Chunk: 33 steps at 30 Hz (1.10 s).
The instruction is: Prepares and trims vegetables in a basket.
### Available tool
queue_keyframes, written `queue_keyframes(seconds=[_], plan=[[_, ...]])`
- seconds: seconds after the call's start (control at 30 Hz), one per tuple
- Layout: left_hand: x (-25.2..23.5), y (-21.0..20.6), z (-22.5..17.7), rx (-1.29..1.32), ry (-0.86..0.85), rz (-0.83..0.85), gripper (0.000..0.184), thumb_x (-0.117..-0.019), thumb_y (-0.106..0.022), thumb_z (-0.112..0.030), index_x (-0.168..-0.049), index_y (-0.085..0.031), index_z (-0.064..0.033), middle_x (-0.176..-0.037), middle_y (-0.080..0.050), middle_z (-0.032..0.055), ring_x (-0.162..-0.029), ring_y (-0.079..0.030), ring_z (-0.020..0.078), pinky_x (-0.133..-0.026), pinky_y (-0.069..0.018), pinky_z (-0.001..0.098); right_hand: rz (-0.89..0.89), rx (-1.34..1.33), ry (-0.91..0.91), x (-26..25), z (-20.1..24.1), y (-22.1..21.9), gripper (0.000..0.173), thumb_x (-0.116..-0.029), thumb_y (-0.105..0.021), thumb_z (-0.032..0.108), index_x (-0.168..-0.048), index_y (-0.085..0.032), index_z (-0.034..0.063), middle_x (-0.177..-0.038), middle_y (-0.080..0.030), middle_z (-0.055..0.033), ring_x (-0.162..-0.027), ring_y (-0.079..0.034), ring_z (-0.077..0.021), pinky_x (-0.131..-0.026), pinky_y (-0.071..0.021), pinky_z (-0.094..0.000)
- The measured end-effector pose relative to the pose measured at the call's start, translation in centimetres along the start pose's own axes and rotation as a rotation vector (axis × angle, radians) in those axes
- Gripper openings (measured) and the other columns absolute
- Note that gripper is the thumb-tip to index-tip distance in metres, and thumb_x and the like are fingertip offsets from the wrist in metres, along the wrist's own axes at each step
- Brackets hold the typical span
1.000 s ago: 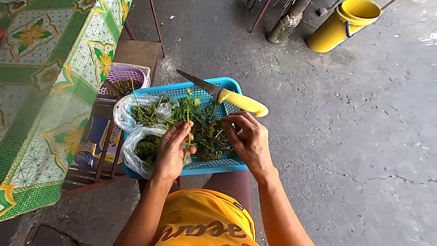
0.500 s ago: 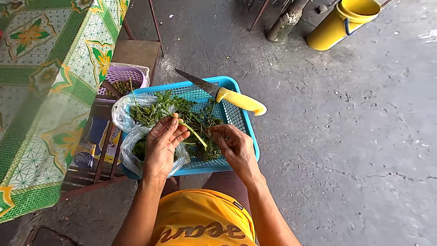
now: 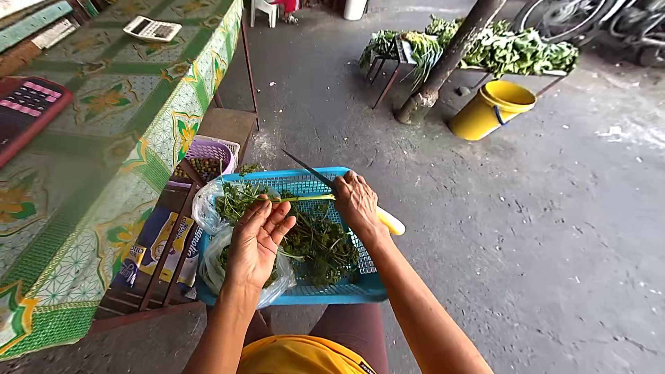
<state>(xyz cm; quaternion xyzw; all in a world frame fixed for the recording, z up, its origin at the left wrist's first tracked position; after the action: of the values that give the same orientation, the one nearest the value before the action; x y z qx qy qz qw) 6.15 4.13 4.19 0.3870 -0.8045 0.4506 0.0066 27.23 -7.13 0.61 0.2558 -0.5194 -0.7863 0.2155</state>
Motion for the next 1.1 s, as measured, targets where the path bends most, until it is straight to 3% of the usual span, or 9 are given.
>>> queue_keyframes(seconds=[0.1,0.17,0.2,0.27,0.33,0.53,0.77,0.9,1.1], plan=[[0.0,-0.4,0.2,0.087,0.006,-0.006,0.019,-0.1078,-0.043,-0.004,-0.114,-0.06,0.0007,-0.098,-0.073,0.0173,-0.084,-0.076,0.0237,-0.077,-0.0641,0.0337,-0.037,-0.151,-0.044,2.0,0.0,1.2,0.028,-0.0992,-0.061,0.011,-0.125,-0.065,-0.0017,-0.108,-0.068,-0.0245,-0.101,-0.067,-0.0444,-0.08,-0.0529,-0.0611],[0.0,-0.7,0.4,0.139,0.002,-0.001,0.018,-0.1082,-0.041,-0.004,-0.112,-0.058,0.0008,-0.097,-0.074,0.0175,-0.084,-0.077,0.024,-0.075,-0.0647,0.0334,-0.076,-0.356,-0.042,4.1,0.1,3.0,0.061,-0.1004,-0.061,0.02,-0.157,-0.041,0.007,-0.101,-0.072,-0.0185,-0.085,-0.069,-0.0345,-0.077,-0.054,-0.0552],[0.0,-0.8,0.7,0.161,0.006,0.0,0.019,-0.1084,-0.04,-0.004,-0.112,-0.058,0.0009,-0.095,-0.074,0.0172,-0.083,-0.077,0.0239,-0.074,-0.0649,0.0334,-0.083,-0.483,-0.03,5.3,0.4,3.7,0.068,-0.1004,-0.059,0.023,-0.162,-0.033,0.0121,-0.097,-0.072,-0.0133,-0.078,-0.068,-0.0248,-0.074,-0.0553,-0.0464],[0.1,-0.9,1.3,0.174,0.03,0.007,0.02,-0.1088,-0.039,-0.005,-0.113,-0.058,0.0004,-0.094,-0.074,0.016,-0.082,-0.077,0.0227,-0.073,-0.0649,0.0327,-0.067,-0.774,-0.048,7.6,1.5,4.8,0.065,-0.0999,-0.055,0.024,-0.161,-0.035,0.0124,-0.097,-0.071,-0.007,-0.071,-0.062,-0.0087,-0.067,-0.0536,-0.0281],[0.3,-0.9,2.0,0.155,0.05,0.027,0.02,-0.1088,-0.039,-0.005,-0.114,-0.058,0.0006,-0.095,-0.074,0.0164,-0.082,-0.077,0.0233,-0.073,-0.065,0.033,0.019,-1.071,-0.091,9.3,3.0,5.2,0.065,-0.0989,-0.056,0.025,-0.158,-0.037,0.0033,-0.099,-0.07,-0.0056,-0.069,-0.061,-0.005,-0.063,-0.0526,-0.0221],[1.1,0.1,2.8,0.085,0.038,0.068,0.019,-0.1083,-0.041,-0.005,-0.111,-0.06,0.0005,-0.095,-0.074,0.0168,-0.083,-0.077,0.0242,-0.075,-0.0649,0.0356,0.019,-1.379,-0.131,10.8,6.2,4.7,0.055,-0.1069,-0.045,0.029,-0.151,-0.042,-0.0032,-0.081,-0.059,-0.0003,-0.057,-0.054,-0.0077,-0.05,-0.0496,-0.0219],[1.8,1.4,1.6,-0.08,-0.049,0.111,0.021,-0.1072,-0.041,-0.004,-0.112,-0.061,0.0007,-0.098,-0.074,0.0174,-0.089,-0.076,0.0271,-0.08,-0.0639,0.041,0.019,-1.487,-0.16,10.7,7.4,3.5,0.054,-0.1102,-0.032,0.028,-0.158,-0.035,0.0046,-0.077,-0.056,0.0002,-0.054,-0.052,-0.0086,-0.048,-0.0487,-0.0223],[1.8,1.7,1.3,-0.125,-0.062,0.116,0.03,-0.1111,-0.037,-0.015,-0.118,-0.062,0.0002,-0.101,-0.074,0.0173,-0.092,-0.075,0.0275,-0.081,-0.0639,0.0423,-0.001,-1.487,-0.123,11.1,7.8,3.0,0.053,-0.1105,-0.028,0.024,-0.159,-0.034,0.0031,-0.069,-0.051,0.0016,-0.05,-0.046,-0.008,-0.044,-0.0441,-0.0223],[0.1,3.4,1.9,-0.085,-0.018,-0.087,0.026,-0.1113,-0.041,-0.019,-0.114,-0.062,-0.0036,-0.101,-0.07,0.0128,-0.088,-0.073,0.0238,-0.077,-0.063,0.0378,0.152,-1.72,-0.12,13.4,8.0,1.8,0.054,-0.1108,-0.028,0.025,-0.159,-0.029,0.0002,-0.068,-0.049,0.0015,-0.048,-0.045,-0.0067,-0.043,-0.0432,-0.0204]])
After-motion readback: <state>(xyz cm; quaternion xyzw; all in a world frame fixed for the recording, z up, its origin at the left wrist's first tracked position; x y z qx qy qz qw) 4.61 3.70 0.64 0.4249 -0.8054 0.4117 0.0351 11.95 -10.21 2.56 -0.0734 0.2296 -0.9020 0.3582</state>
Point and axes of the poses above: each hand's wrist, its own x-axis away from the middle knuckle, its own y-axis out of the back of the hand, z = x × y, the point moved 8 cm from there along -x, towards the middle knuckle
